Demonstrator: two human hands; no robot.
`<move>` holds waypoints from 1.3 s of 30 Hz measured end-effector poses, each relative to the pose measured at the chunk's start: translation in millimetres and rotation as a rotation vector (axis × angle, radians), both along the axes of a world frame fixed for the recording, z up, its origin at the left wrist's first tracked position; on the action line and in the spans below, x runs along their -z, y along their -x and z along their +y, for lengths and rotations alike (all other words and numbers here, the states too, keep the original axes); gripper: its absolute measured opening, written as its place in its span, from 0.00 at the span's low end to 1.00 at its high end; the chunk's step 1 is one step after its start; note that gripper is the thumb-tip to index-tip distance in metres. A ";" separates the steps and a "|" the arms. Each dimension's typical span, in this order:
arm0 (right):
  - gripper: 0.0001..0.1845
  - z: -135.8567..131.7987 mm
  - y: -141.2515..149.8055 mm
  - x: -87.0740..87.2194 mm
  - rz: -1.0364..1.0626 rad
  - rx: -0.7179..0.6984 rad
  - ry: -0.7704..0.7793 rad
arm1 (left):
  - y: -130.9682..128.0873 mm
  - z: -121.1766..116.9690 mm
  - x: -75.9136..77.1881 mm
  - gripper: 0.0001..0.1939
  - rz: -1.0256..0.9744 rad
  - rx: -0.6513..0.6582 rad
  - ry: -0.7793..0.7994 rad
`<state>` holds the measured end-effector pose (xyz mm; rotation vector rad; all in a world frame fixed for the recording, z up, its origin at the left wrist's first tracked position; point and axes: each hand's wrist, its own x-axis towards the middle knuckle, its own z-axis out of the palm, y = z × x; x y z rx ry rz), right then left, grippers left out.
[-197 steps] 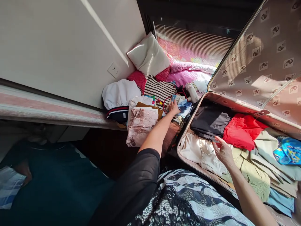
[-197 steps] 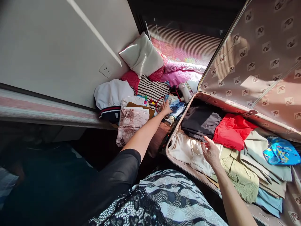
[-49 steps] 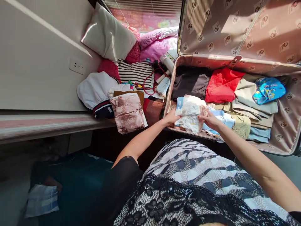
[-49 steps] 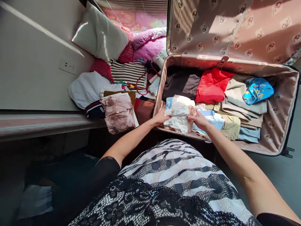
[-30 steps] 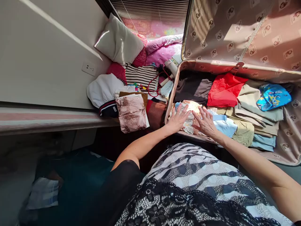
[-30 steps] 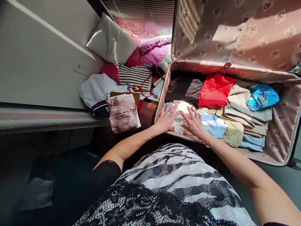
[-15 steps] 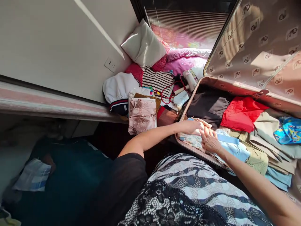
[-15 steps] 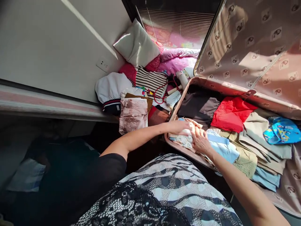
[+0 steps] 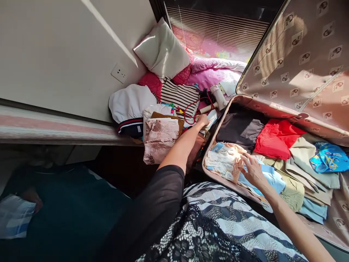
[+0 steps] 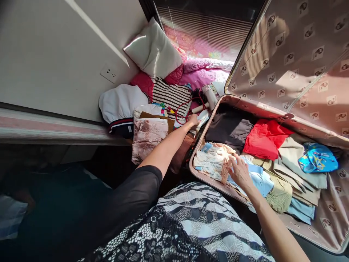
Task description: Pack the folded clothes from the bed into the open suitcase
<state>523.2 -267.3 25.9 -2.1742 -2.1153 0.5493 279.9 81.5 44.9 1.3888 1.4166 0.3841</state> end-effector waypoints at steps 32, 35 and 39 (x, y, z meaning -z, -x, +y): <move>0.33 -67.5 -112.0 -39.7 0.345 0.507 0.051 | -119.6 -257.4 -43.0 0.35 0.175 0.890 -0.386; 0.29 -86.6 -104.3 -26.3 0.275 0.333 0.028 | -120.6 -278.5 -29.0 0.40 0.129 1.096 -0.456; 0.21 -85.9 -82.7 -7.7 0.359 0.237 0.157 | -132.9 -278.1 -8.2 0.39 0.139 1.337 -0.400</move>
